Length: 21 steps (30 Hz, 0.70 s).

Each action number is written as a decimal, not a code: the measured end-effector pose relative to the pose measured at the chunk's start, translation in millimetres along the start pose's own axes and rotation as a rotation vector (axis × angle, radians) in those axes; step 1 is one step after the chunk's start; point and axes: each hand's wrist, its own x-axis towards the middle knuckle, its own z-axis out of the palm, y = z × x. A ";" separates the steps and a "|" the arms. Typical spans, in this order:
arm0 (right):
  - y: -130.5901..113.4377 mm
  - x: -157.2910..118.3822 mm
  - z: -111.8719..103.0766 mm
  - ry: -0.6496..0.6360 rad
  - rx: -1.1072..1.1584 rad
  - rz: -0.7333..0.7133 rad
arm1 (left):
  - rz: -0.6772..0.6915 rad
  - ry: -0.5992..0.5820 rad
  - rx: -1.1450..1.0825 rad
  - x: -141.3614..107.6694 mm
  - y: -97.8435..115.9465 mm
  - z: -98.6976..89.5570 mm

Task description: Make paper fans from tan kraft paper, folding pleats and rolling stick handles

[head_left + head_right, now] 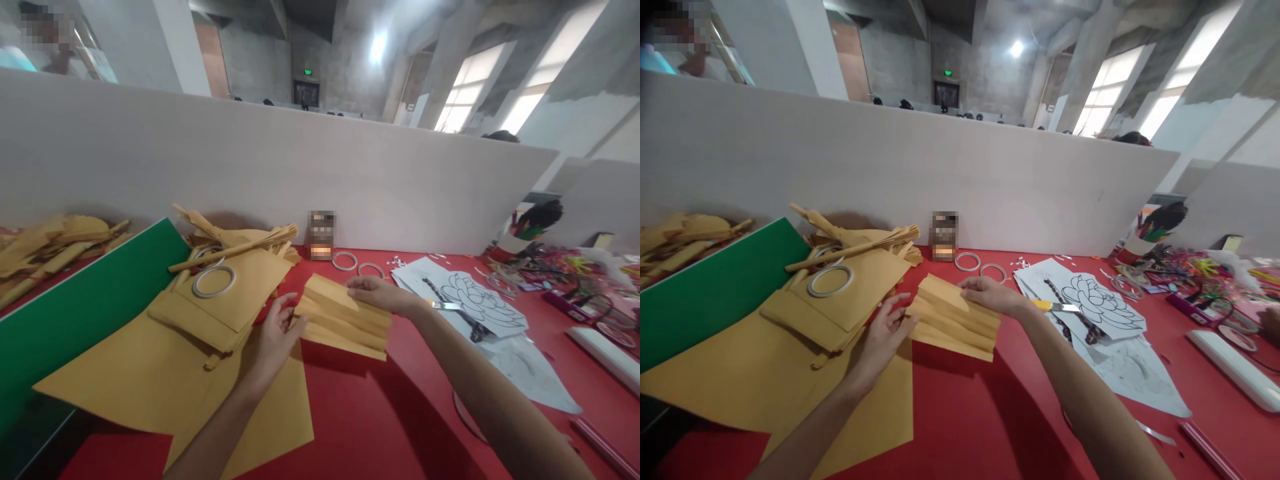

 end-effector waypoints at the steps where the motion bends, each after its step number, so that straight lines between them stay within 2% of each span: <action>1: 3.5 7.3 -2.4 0.055 -0.131 -0.061 | 0.014 -0.020 -0.005 0.6 -0.2 1.0; 3: 6.5 14.9 0.7 0.152 -0.237 -0.111 | 0.036 -0.046 -0.004 1.0 -1.4 1.7; 5: 4.1 8.0 17.1 0.218 -0.285 -0.166 | 0.066 -0.020 0.034 0.9 -3.8 0.6; 6: 2.0 -0.9 29.7 0.240 -0.316 -0.218 | 0.090 0.009 0.065 0.8 -5.6 -0.7; 8: -0.2 -25.3 59.2 0.194 -0.498 -0.393 | 0.130 0.067 0.141 0.7 -9.6 -4.1; 10: 3.0 -49.8 85.6 0.183 -0.683 -0.461 | 0.129 0.095 0.228 0.9 -13.6 -7.2; 12: 11.4 -65.8 101.6 0.223 -0.792 -0.463 | 0.106 0.093 0.303 1.0 -15.8 -8.7; 15: 25.7 -70.7 104.0 0.302 -0.790 -0.428 | 0.138 0.092 0.388 -0.3 -13.5 -7.0; 18: 33.4 -66.4 93.6 0.374 -0.679 -0.364 | 0.267 0.084 0.525 -4.6 -6.0 -4.2; 21: 35.7 -66.1 85.7 0.414 -0.576 -0.311 | 0.392 -0.016 0.651 -9.3 -1.0 -3.3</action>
